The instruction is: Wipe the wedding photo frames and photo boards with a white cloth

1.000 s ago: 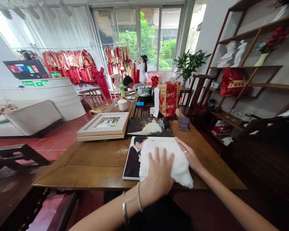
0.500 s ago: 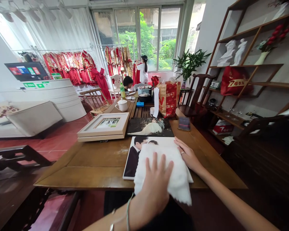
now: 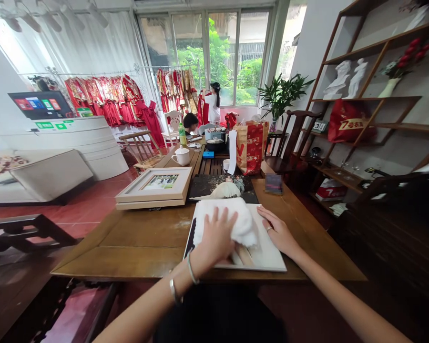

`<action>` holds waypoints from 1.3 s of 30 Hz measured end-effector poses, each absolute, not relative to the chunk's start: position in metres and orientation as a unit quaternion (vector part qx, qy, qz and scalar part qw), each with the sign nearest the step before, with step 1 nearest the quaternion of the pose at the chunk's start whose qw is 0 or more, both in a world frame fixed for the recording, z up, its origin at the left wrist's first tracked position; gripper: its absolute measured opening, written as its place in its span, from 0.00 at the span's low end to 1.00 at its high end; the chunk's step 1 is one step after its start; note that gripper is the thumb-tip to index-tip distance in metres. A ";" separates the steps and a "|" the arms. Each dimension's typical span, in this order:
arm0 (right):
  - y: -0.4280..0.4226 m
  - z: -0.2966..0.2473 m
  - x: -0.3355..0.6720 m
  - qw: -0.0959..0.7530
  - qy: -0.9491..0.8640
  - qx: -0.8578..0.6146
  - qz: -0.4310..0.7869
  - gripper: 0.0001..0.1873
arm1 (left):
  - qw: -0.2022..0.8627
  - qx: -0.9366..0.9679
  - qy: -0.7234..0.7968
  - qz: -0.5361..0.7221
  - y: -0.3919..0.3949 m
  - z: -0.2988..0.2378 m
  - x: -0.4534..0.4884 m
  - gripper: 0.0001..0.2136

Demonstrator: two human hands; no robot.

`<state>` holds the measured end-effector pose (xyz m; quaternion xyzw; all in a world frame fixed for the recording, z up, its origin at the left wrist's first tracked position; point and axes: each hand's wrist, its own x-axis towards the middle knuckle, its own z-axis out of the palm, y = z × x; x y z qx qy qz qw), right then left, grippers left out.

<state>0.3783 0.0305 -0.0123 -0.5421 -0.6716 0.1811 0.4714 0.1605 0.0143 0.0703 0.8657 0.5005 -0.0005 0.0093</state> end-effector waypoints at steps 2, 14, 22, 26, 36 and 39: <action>0.029 -0.013 0.378 0.470 -0.673 -0.543 0.180 0.20 | 0.004 0.858 0.514 0.008 0.035 0.071 0.155 0.36; 0.037 -0.011 0.373 0.474 -0.668 -0.545 0.177 0.21 | 0.093 0.891 0.444 -0.009 -0.052 0.054 0.131 0.47; 0.034 -0.012 0.374 0.482 -0.668 -0.539 0.177 0.20 | 0.068 0.896 0.438 0.023 -0.031 0.055 0.149 0.43; 0.030 -0.012 0.375 0.479 -0.668 -0.542 0.174 0.20 | 0.037 0.868 0.495 -0.004 0.015 0.067 0.146 0.39; 0.031 -0.010 0.373 0.462 -0.672 -0.555 0.163 0.22 | 0.046 0.856 0.509 -0.076 -0.019 0.083 0.106 0.49; 0.032 -0.007 0.373 0.454 -0.677 -0.557 0.162 0.22 | 0.055 0.845 0.521 -0.112 -0.053 0.088 0.104 0.53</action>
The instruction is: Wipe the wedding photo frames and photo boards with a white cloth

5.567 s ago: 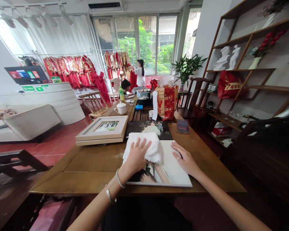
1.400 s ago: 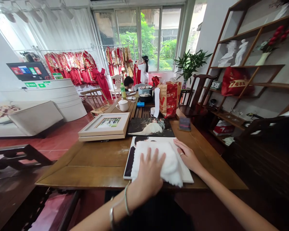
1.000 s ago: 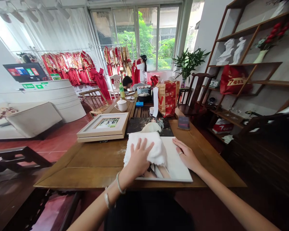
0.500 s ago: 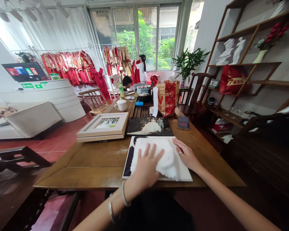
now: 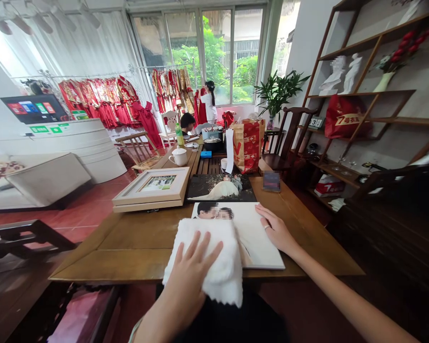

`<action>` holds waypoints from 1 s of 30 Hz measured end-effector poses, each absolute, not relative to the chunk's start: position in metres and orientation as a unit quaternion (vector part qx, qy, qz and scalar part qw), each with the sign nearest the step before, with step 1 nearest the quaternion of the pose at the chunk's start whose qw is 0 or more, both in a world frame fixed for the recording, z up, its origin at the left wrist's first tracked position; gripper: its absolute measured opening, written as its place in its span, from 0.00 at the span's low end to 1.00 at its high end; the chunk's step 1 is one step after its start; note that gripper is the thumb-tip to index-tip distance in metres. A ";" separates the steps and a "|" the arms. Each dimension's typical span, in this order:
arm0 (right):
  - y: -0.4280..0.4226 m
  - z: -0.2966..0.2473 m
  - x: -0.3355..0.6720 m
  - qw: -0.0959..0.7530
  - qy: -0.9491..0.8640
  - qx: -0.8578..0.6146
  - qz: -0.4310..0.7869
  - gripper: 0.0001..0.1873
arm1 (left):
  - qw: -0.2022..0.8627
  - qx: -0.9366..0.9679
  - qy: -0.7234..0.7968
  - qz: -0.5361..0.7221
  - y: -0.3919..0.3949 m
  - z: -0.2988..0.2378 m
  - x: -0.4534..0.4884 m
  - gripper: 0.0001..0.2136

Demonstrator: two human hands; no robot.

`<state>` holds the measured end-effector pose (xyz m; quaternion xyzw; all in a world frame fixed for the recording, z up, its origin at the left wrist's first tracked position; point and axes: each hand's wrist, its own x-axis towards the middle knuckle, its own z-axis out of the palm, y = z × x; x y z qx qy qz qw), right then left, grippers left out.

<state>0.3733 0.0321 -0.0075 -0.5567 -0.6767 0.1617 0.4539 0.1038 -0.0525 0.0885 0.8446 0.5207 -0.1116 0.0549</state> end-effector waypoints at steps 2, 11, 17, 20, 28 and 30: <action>0.032 -0.007 0.373 0.450 -0.678 -0.558 0.164 0.22 | 0.057 0.847 0.515 -0.118 -0.064 0.091 0.103 0.53; 0.029 -0.008 0.374 0.440 -0.680 -0.564 0.163 0.22 | 0.051 0.882 0.466 -0.051 0.019 0.078 0.112 0.45; 0.028 -0.010 0.376 0.441 -0.682 -0.562 0.154 0.21 | 0.048 0.883 0.467 -0.031 0.050 0.072 0.118 0.41; 0.029 -0.011 0.376 0.441 -0.683 -0.563 0.152 0.22 | 0.055 0.871 0.486 -0.051 0.024 0.080 0.119 0.43; 0.031 -0.010 0.375 0.427 -0.693 -0.565 0.139 0.23 | 0.132 0.847 0.482 -0.180 -0.071 0.099 0.126 0.53; 0.032 -0.011 0.376 0.425 -0.692 -0.566 0.137 0.23 | 0.133 0.857 0.470 -0.161 -0.067 0.100 0.126 0.52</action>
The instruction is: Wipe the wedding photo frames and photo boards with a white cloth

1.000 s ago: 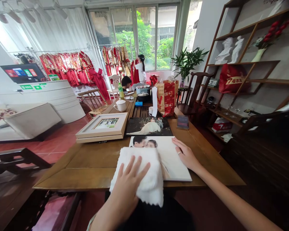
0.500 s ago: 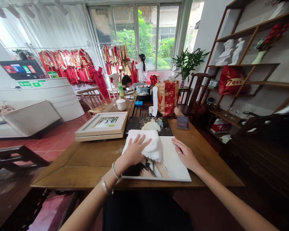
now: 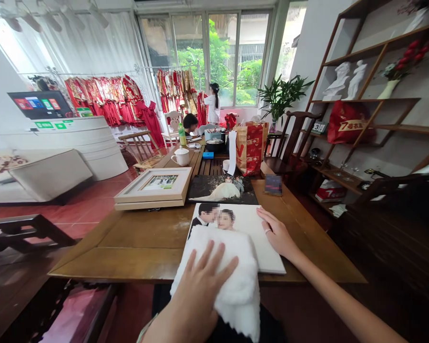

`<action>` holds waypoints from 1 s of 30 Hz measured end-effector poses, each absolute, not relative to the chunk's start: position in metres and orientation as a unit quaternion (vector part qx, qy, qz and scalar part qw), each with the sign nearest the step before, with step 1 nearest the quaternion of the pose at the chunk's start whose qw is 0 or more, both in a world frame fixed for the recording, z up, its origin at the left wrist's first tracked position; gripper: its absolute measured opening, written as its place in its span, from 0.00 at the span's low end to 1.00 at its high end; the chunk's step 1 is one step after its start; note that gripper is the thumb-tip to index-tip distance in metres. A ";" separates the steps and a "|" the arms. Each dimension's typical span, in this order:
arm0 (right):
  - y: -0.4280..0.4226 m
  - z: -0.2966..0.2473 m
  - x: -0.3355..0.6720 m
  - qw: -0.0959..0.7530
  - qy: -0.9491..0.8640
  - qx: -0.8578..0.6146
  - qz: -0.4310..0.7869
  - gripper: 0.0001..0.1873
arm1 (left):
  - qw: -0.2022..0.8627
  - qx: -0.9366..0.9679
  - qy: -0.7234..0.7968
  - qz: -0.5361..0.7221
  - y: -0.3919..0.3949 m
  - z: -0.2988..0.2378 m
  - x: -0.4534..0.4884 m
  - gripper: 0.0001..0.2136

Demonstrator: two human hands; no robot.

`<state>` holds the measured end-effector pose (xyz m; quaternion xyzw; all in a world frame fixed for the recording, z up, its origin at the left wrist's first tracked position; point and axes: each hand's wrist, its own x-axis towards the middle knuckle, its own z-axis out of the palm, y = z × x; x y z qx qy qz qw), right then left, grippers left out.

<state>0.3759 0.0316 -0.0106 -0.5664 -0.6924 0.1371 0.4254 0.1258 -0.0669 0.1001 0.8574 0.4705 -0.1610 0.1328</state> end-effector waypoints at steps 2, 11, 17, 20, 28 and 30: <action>0.031 -0.011 0.377 0.426 -0.692 -0.566 0.138 0.23 | 0.117 0.868 0.467 -0.122 -0.048 0.098 0.125 0.49; 0.027 -0.009 0.375 0.426 -0.689 -0.570 0.135 0.22 | 0.049 0.867 0.495 -0.037 0.064 0.075 0.122 0.37; 0.027 -0.009 0.375 0.422 -0.691 -0.572 0.131 0.23 | 0.047 0.854 0.516 -0.045 0.005 0.081 0.117 0.44; 0.027 -0.008 0.374 0.426 -0.689 -0.570 0.136 0.23 | 0.090 0.843 0.518 -0.113 -0.041 0.092 0.116 0.50; 0.027 -0.008 0.368 0.437 -0.688 -0.563 0.136 0.22 | 0.109 0.866 0.478 -0.103 -0.049 0.101 0.114 0.49; 0.027 -0.007 0.368 0.439 -0.690 -0.558 0.139 0.22 | 0.088 0.872 0.477 -0.064 -0.026 0.096 0.116 0.46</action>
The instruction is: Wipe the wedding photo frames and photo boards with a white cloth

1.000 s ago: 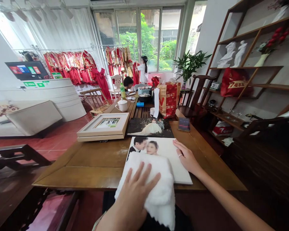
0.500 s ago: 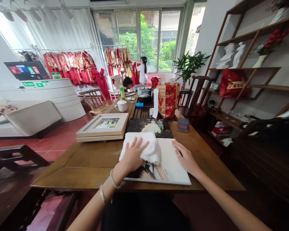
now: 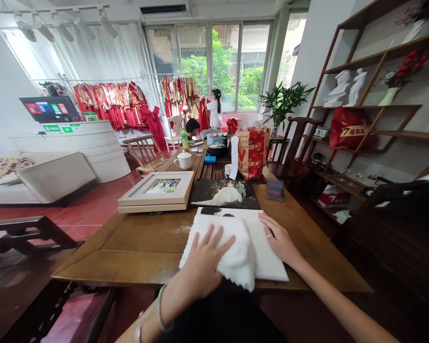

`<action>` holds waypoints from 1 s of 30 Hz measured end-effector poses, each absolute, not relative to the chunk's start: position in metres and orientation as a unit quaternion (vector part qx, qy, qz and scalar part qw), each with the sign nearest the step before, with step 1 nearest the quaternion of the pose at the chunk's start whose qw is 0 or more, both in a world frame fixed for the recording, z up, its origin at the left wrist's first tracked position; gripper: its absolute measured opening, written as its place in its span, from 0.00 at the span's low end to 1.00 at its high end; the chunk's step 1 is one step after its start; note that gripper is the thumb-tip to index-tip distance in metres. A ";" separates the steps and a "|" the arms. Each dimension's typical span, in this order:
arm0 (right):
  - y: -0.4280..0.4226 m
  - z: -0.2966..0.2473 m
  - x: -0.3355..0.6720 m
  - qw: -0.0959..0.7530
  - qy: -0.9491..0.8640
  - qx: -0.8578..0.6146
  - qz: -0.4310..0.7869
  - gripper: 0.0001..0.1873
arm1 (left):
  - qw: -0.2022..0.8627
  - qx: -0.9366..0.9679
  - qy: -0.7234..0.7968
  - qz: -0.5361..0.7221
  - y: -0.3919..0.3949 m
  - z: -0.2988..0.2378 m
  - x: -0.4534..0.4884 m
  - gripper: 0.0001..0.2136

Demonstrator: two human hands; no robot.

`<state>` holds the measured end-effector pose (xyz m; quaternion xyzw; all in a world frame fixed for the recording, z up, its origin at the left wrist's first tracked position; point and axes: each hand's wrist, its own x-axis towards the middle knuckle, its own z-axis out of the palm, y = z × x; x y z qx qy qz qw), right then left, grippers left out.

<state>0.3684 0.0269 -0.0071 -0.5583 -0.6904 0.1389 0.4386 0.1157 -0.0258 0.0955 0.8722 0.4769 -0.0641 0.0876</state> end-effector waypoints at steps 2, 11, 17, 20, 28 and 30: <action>0.027 -0.006 0.369 0.443 -0.689 -0.556 0.141 0.22 | 0.065 0.872 0.483 -0.040 0.000 0.090 0.118 0.43; 0.027 -0.004 0.372 0.450 -0.682 -0.558 0.147 0.21 | 0.033 0.860 0.509 -0.016 0.032 0.086 0.127 0.42; 0.025 -0.003 0.374 0.445 -0.686 -0.557 0.146 0.22 | 0.078 0.879 0.469 -0.040 -0.034 0.071 0.136 0.46; 0.026 -0.004 0.373 0.459 -0.686 -0.544 0.146 0.21 | 0.091 0.902 0.421 -0.032 -0.051 0.059 0.140 0.47; 0.027 -0.006 0.372 0.476 -0.689 -0.521 0.164 0.23 | 0.026 0.884 0.467 -0.003 0.006 0.070 0.177 0.38; 0.027 -0.007 0.373 0.481 -0.683 -0.521 0.172 0.25 | 0.007 0.876 0.482 -0.004 0.016 0.073 0.188 0.36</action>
